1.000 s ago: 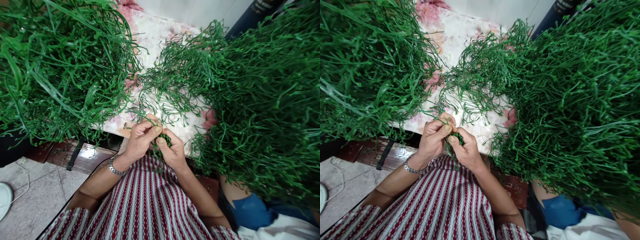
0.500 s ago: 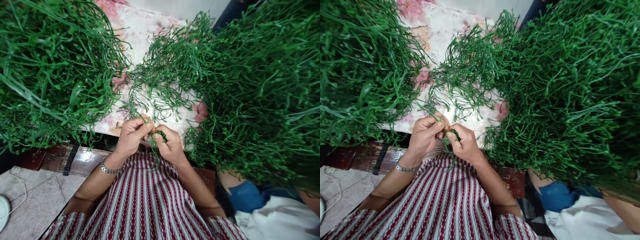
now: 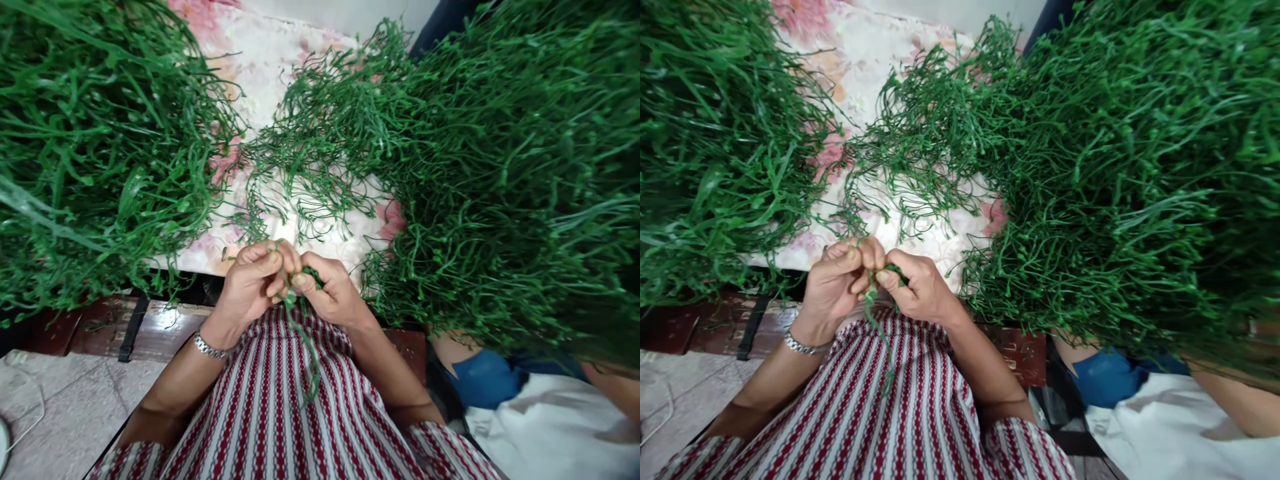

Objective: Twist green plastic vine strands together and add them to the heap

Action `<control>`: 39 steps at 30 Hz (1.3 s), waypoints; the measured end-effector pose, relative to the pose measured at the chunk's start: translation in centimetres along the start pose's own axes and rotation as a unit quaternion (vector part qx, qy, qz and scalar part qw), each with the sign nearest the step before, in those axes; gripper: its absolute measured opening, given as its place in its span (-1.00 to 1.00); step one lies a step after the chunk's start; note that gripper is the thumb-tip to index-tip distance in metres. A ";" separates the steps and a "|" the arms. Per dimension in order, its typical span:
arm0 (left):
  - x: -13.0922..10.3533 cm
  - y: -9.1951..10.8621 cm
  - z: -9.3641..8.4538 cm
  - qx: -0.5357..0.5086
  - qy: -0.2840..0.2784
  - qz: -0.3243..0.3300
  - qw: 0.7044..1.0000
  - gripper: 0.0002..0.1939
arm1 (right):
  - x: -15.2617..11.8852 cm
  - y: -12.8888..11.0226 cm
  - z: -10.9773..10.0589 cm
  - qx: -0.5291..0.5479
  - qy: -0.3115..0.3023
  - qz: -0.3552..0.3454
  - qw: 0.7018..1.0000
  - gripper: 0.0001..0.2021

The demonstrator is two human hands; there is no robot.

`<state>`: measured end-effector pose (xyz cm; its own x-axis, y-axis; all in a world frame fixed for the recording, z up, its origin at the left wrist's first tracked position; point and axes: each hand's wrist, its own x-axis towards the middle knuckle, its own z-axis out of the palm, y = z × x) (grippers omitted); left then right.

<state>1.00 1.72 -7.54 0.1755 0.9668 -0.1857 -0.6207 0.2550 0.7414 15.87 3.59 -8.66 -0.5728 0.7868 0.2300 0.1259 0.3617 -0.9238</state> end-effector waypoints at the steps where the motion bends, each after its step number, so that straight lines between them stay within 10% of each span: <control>1: -0.1 0.0 -0.1 -0.014 -0.019 -0.013 1.000 -0.76 | 0.0 0.0 -0.1 0.009 -0.025 -0.008 1.000 -0.77; 7: 0.3 1.6 0.0 -0.056 -0.032 -0.077 0.995 -0.75 | -1.1 -1.2 -1.2 0.007 -0.164 -0.089 0.982 -0.68; 12: 0.2 2.1 -0.1 0.120 0.040 -0.038 0.991 -0.89 | -4.1 -6.3 -6.6 -0.272 0.068 -0.120 0.952 -0.87; 15: -0.1 1.9 -0.3 0.201 0.065 -0.054 0.976 -0.89 | -6.2 -8.1 -11.6 -0.539 0.321 -0.023 0.778 -0.92; 18: -0.2 1.8 -0.1 0.223 0.089 -0.055 0.969 -0.85 | -7.4 -7.0 -15.9 -0.659 0.383 0.101 0.640 -0.79; 25: 0.1 1.6 0.2 0.213 0.096 -0.074 0.969 -0.78 | -8.0 -4.2 -17.4 -0.661 0.240 0.219 0.676 -0.42; 36: -0.8 1.7 0.0 0.229 0.085 -0.067 0.967 -0.78 | -9.3 -8.9 -15.0 -0.648 0.386 0.055 0.654 -0.64; 39: -0.9 1.3 0.5 0.217 0.063 -0.037 0.973 -0.82 | -7.9 -9.3 -11.5 -0.556 0.420 -0.050 0.716 -0.71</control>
<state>0.39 1.15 -6.08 0.0961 0.9472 -0.3060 -0.2234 0.3201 0.9207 28.52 -0.28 1.63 0.0059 0.5830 0.8125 0.9521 0.2452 -0.1829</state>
